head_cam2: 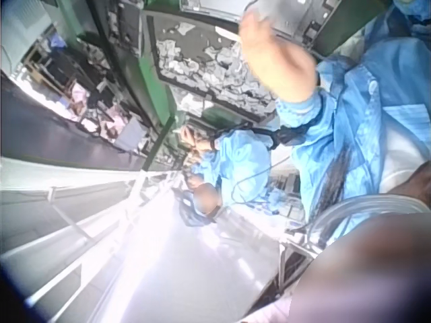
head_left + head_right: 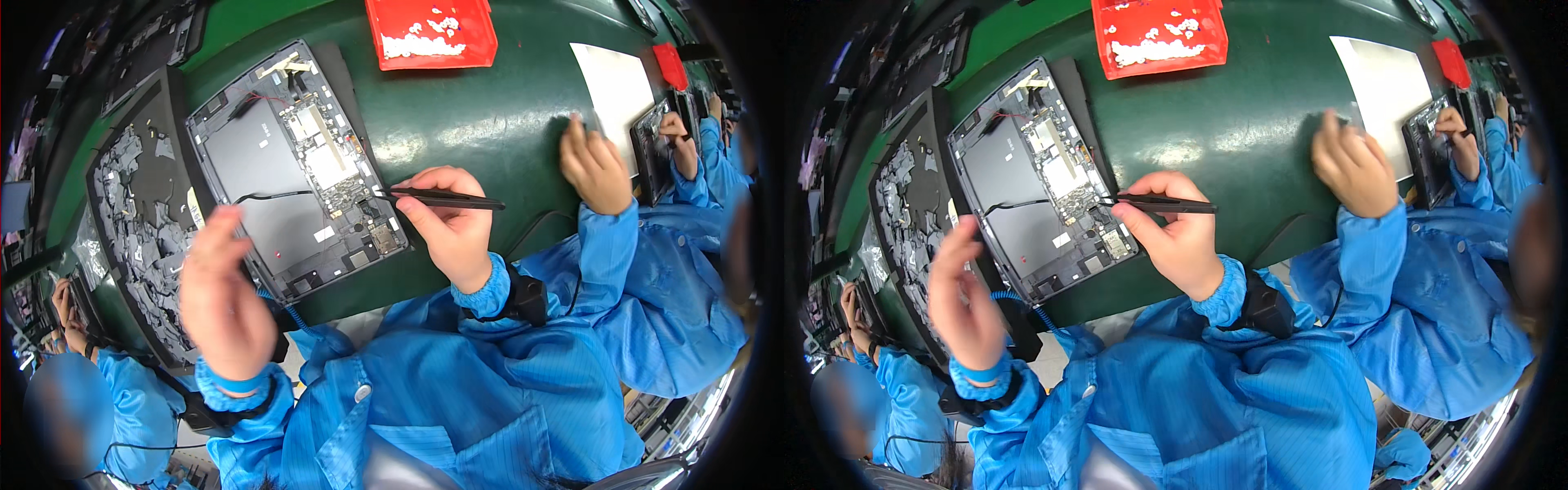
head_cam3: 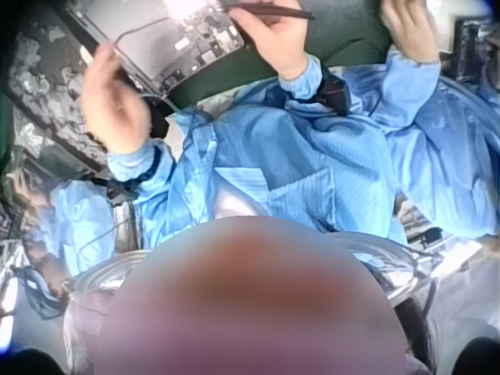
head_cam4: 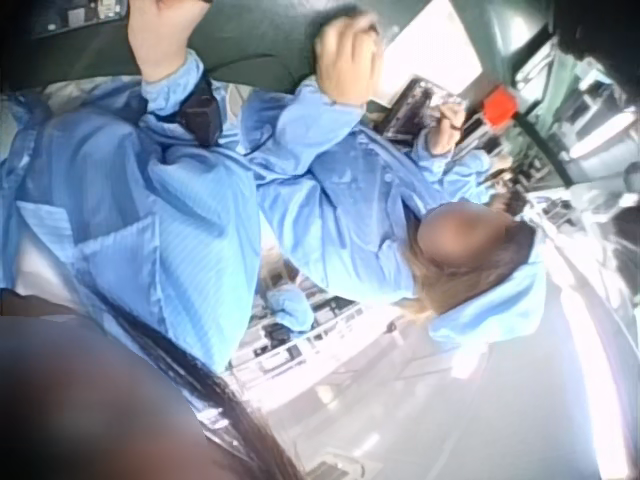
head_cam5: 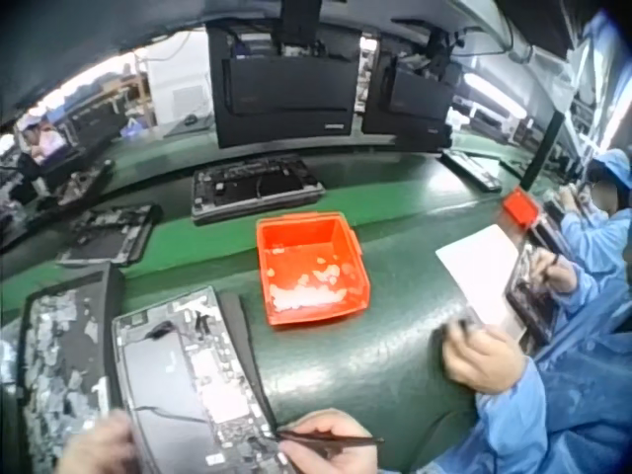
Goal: The person assembles electronic components into a laptop chassis by hand, placing circuit boards and other components from a red bin and a tray into the chassis. The person uses tweezers and a stylus tool to precisely position the components.
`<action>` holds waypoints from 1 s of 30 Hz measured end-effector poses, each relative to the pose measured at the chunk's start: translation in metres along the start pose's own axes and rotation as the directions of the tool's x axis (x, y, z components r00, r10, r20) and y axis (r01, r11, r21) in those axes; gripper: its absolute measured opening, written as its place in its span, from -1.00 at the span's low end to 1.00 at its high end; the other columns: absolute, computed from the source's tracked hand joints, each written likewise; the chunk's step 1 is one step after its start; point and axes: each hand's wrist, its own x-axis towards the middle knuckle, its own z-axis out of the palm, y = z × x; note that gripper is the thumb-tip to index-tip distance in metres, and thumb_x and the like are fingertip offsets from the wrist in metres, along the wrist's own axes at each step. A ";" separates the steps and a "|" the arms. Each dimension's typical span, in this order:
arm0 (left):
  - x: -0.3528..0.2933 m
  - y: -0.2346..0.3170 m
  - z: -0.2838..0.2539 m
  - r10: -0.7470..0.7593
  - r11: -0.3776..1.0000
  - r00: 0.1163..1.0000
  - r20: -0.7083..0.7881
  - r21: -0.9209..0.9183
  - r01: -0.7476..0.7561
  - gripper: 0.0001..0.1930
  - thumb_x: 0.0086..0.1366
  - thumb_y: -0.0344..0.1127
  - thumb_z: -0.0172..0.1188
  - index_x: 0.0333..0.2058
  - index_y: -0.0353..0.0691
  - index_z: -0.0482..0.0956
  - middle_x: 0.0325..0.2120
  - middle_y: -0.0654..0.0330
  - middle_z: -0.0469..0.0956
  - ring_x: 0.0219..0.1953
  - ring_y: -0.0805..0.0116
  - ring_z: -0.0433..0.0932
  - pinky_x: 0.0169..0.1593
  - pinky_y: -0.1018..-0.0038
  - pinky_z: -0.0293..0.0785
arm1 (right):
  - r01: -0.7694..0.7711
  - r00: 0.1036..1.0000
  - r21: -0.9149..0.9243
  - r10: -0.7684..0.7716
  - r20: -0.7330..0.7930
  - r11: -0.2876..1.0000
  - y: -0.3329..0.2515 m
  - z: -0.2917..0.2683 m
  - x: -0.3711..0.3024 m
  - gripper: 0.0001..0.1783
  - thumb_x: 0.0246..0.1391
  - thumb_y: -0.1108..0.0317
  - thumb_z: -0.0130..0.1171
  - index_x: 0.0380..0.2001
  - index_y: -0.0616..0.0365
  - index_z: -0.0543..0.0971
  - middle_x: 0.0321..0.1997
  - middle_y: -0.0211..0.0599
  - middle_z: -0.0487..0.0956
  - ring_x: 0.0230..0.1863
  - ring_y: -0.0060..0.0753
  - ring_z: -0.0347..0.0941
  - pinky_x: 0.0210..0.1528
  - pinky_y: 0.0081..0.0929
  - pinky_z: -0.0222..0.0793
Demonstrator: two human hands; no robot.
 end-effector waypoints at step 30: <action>0.067 -0.182 -0.046 0.192 0.786 0.971 -0.139 0.614 -0.068 -0.86 -0.01 -0.39 0.17 -0.42 -0.22 0.48 -0.57 0.11 0.50 -0.55 0.17 0.50 -0.46 0.33 0.44 | 0.446 0.895 -0.335 -0.419 0.155 0.830 -0.035 0.019 0.037 -0.76 -0.25 0.58 0.31 -0.46 0.28 0.45 -0.39 -0.27 0.48 -0.36 -0.49 0.44 -0.31 -0.58 0.38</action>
